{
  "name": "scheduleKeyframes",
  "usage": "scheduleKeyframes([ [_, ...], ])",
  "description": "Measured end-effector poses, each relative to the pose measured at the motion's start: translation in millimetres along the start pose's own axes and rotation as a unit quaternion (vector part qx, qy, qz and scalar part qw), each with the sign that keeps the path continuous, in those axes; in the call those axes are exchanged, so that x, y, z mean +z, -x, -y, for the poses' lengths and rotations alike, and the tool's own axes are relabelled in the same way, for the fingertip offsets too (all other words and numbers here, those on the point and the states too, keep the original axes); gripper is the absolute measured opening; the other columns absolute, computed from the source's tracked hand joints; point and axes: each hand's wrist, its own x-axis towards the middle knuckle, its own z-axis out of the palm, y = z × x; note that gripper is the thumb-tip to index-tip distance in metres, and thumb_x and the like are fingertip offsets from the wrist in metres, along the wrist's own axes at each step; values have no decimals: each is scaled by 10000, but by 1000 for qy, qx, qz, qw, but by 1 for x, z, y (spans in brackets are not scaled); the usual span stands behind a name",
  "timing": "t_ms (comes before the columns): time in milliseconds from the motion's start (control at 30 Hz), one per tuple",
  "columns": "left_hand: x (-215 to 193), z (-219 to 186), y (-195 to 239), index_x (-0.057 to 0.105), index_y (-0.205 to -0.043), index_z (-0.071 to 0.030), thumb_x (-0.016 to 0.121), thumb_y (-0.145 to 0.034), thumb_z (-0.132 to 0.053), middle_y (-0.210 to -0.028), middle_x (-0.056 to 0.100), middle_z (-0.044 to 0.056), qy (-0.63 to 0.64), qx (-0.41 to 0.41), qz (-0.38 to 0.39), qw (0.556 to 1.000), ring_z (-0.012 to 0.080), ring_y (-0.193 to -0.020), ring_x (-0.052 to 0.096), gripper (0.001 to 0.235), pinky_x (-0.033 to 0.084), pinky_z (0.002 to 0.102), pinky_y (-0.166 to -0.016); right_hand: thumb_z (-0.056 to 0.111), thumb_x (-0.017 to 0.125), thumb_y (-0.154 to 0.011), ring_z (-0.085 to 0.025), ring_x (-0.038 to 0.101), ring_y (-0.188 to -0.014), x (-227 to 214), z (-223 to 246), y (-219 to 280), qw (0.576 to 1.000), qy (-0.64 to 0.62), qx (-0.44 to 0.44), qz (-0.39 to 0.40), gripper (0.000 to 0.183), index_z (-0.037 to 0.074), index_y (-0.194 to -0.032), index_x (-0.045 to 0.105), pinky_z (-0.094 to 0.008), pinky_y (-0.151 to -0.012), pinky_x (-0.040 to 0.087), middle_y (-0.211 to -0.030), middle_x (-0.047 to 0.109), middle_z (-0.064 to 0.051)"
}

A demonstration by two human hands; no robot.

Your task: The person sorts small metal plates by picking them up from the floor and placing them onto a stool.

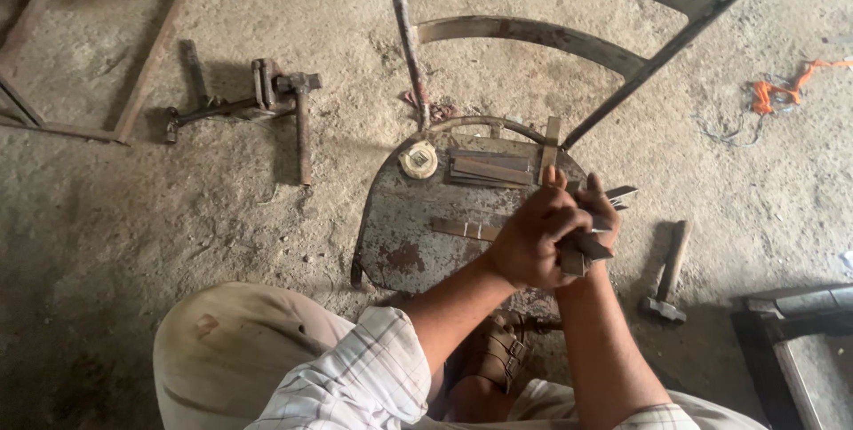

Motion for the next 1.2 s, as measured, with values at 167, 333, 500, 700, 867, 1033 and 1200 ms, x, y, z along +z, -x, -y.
scheduleKeyframes([
  [167, -16, 3, 10, 556, -1092, -93, 845, -857, -318, -1002, 529, 89, -11, -54, 30, 998, 250, -950, 561, 436, 523, 417, -872, 103, 515, -919, -215, 727, -990, 65, 26, 11, 978, -185, 67, -69, 271, 81, -1186, 549, -316, -936, 602, -1078, 712, -185],
  [333, -12, -5, 2, 558, -1135, -64, 768, -855, -412, -1059, 558, 118, 18, -26, 22, 999, 308, -1048, 598, 494, 376, 562, -1184, 173, 546, -1044, -232, 698, -904, 76, 21, 28, 919, -351, 175, 41, 342, -22, -1320, 495, -299, -807, 618, -1102, 678, -168],
  [500, -16, -3, 7, 593, -1099, -65, 775, -778, -474, -1002, 572, 99, -99, -16, 51, 994, 308, -1055, 573, 551, 407, 519, -1147, 177, 584, -962, -151, 677, -897, 72, 16, 29, 974, -196, 106, -37, 537, 86, -1482, 486, -228, -725, 630, -1143, 678, -187],
  [700, -18, 6, 30, 565, -1093, -65, 805, -719, -658, -898, 526, 75, -40, -70, -14, 997, 204, -838, 500, 741, 418, 393, -783, -50, 611, -976, -313, 675, -1177, 60, 26, 12, 977, -183, 32, -104, 754, -52, -1658, 289, -384, -1066, 601, -1403, 552, -270],
  [867, -9, -13, 42, 543, -1145, -117, 784, -863, -493, -824, 617, 53, 112, -399, -25, 910, 129, -710, 579, 529, 509, 318, -616, -88, 598, -769, -264, 634, -1300, 72, 56, 2, 975, -73, -150, -145, 985, 292, -1563, 154, -384, -1098, 564, -1499, 388, -248],
  [1033, -2, 7, 56, 635, -1139, -98, 777, -949, -294, -912, 710, 76, 191, -428, 21, 883, 149, -746, 672, 308, 584, 330, -652, -139, 606, -854, -335, 687, -1203, 55, 65, 4, 947, -311, -37, -69, 728, -74, -1493, 264, -275, -984, 625, -1496, 441, -373],
  [1200, -15, 22, 64, 617, -1189, -114, 748, -862, -235, -964, 768, 34, 142, -515, 67, 843, 144, -773, 764, 372, 648, 308, -704, -106, 611, -807, -302, 747, -1002, 23, 45, -5, 944, -261, 18, -200, 530, -202, -1291, 416, -248, -909, 642, -1306, 548, -331],
])
